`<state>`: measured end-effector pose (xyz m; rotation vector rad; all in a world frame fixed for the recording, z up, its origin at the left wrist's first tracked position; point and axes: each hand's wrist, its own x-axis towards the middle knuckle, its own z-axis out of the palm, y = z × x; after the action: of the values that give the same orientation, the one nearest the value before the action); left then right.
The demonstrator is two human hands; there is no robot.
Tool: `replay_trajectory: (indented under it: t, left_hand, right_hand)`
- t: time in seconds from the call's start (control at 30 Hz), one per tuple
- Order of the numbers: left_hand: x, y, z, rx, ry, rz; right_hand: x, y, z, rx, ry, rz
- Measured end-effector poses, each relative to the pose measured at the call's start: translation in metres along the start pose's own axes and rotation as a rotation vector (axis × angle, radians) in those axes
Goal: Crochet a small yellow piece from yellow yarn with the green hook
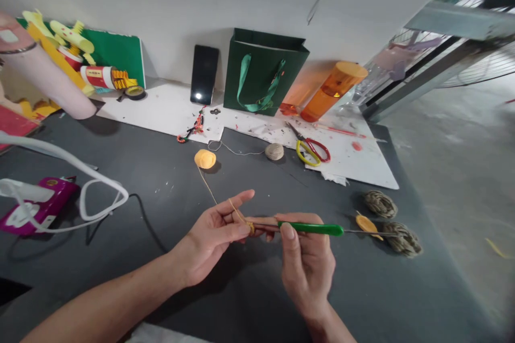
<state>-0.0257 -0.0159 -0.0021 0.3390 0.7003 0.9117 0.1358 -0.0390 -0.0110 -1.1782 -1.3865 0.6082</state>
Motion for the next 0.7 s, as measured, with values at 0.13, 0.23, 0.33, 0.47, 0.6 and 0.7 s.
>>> replay_trajectory:
  t: [0.13, 0.23, 0.33, 0.47, 0.6, 0.7]
  left_hand:
    - [0.001, 0.0, -0.001, -0.01, -0.014, -0.013]
    - [0.001, 0.0, -0.001, -0.017, -0.04, -0.012]
    - [0.0, 0.0, -0.001, -0.012, -0.063, -0.006]
    - [-0.001, 0.001, 0.001, 0.001, -0.063, 0.007]
    - [-0.002, 0.0, 0.004, 0.038, -0.039, 0.042]
    - [-0.003, -0.001, 0.005, 0.061, -0.037, 0.065]
  right_hand:
    - [0.002, 0.002, 0.002, 0.229, -0.046, 0.111]
    - [0.006, 0.003, 0.006, 0.433, -0.094, 0.203]
    - [0.009, 0.003, 0.008, 0.559, -0.112, 0.26]
    - [0.011, 0.003, 0.009, 0.642, -0.13, 0.308]
    - [0.009, 0.004, 0.011, 0.63, -0.135, 0.294]
    - [0.007, 0.005, 0.014, 0.614, -0.131, 0.242]
